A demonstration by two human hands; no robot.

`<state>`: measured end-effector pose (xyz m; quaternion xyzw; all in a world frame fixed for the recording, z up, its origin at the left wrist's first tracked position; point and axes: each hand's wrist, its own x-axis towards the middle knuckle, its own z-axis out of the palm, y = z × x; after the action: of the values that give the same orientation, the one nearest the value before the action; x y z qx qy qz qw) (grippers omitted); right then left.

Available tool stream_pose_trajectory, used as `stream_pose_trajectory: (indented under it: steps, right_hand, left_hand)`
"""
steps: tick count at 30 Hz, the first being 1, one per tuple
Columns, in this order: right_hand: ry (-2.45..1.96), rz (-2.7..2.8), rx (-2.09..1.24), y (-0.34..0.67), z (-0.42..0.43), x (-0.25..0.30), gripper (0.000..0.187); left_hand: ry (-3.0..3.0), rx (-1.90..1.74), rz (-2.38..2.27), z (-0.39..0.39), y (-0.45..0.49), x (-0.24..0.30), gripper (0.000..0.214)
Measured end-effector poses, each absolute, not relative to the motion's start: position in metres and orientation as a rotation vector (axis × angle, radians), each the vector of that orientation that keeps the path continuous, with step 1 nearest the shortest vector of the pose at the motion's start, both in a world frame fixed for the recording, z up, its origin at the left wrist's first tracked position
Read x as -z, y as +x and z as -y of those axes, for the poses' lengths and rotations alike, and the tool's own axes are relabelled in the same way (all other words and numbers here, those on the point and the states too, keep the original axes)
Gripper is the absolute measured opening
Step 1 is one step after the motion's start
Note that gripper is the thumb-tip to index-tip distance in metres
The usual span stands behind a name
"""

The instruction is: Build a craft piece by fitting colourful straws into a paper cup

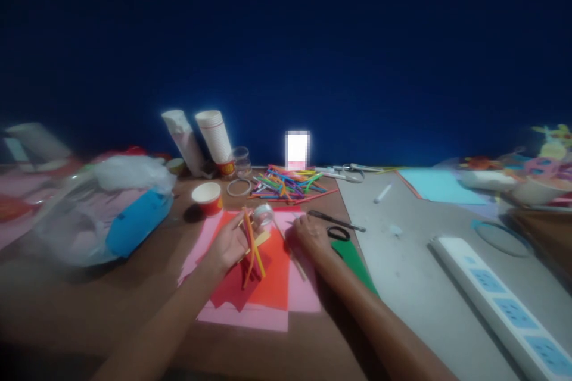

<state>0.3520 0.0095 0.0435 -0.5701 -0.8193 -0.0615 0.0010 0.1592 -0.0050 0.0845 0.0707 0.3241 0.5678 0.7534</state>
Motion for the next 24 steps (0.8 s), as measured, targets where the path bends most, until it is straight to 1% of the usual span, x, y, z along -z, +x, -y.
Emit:
stream_pose_trajectory:
  steps: [4,8,11,16,21,24]
  right_hand:
    - [-1.814,2.512,0.268,0.355,-0.007,-0.039,0.025]
    - [-1.844,2.454,0.306,0.358,-0.006,-0.035,0.022]
    - [-1.896,2.319,0.273,0.360,-0.010,-0.032,0.022]
    - [-1.917,2.059,0.124,0.373,-0.019,-0.029,0.026]
    - [-1.579,1.825,-0.232,0.388,-0.024,-0.044,0.026]
    - [-1.483,1.834,-0.377,0.384,-0.028,-0.060,0.026]
  left_hand:
    - [0.154,-1.243,-0.712,0.005,0.159,-0.084,0.011]
    - [0.161,-1.243,-0.715,0.004,0.158,-0.083,0.011]
    - [0.158,-1.257,-0.728,0.004,0.159,-0.084,0.010]
    - [0.138,-1.250,-0.727,0.004,0.159,-0.083,0.010]
    - [0.140,-1.244,-0.685,0.003,0.158,-0.081,0.009]
    - [0.130,-1.247,-0.694,0.003,0.157,-0.082,0.010]
